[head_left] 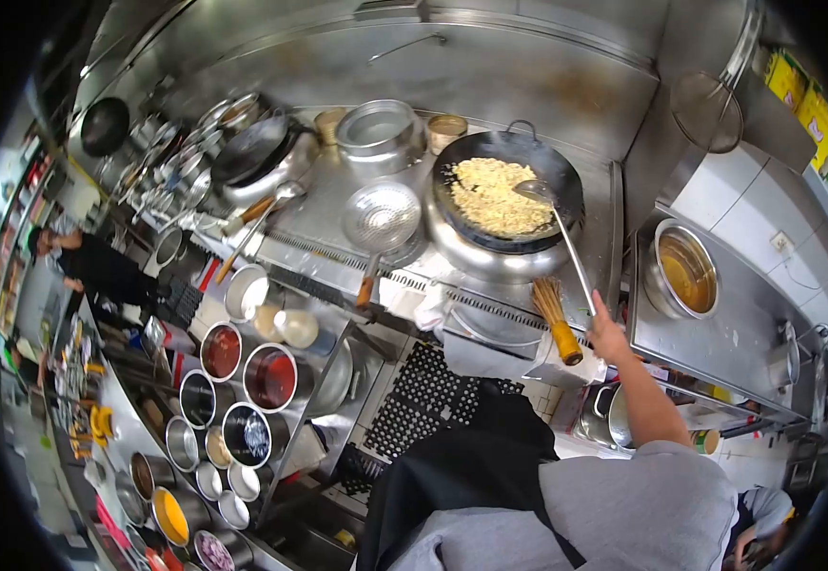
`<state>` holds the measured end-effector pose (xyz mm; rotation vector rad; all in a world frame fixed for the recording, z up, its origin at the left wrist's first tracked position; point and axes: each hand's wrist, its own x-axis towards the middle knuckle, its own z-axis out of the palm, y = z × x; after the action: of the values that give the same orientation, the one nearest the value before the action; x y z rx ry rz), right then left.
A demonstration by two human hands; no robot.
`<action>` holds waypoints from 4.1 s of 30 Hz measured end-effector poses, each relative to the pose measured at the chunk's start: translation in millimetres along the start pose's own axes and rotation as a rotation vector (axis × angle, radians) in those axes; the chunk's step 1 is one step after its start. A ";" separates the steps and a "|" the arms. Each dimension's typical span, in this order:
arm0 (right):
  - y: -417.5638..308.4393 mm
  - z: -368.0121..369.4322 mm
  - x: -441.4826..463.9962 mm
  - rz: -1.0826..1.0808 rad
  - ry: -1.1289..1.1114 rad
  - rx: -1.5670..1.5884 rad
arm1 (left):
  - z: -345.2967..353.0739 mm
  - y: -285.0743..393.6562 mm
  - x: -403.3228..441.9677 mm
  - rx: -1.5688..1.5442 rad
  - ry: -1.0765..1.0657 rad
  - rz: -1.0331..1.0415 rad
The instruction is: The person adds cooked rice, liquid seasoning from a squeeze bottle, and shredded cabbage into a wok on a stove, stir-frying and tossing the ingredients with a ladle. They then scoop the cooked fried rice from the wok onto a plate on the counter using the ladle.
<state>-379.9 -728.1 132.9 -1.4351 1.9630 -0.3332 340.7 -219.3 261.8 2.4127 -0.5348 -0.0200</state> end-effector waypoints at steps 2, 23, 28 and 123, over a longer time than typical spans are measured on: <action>34.0 10.6 19.0 0.013 -0.091 0.369 | 28.1 89.3 34.4 -0.134 -0.022 0.162; 54.4 -78.9 9.5 -0.126 0.017 0.073 | 627.1 736.9 -153.3 -0.423 -0.597 1.352; 52.4 -74.7 14.1 -0.076 0.033 -0.045 | 641.4 692.2 -95.8 -0.690 -0.531 0.934; -167.8 -27.7 70.1 0.140 -0.094 -0.619 | 633.7 587.7 -100.2 -0.260 -0.943 1.594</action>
<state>-284.8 -857.8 222.3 -1.6226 2.1733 0.4381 -63.8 -974.8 111.5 1.0160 -2.4503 -0.4864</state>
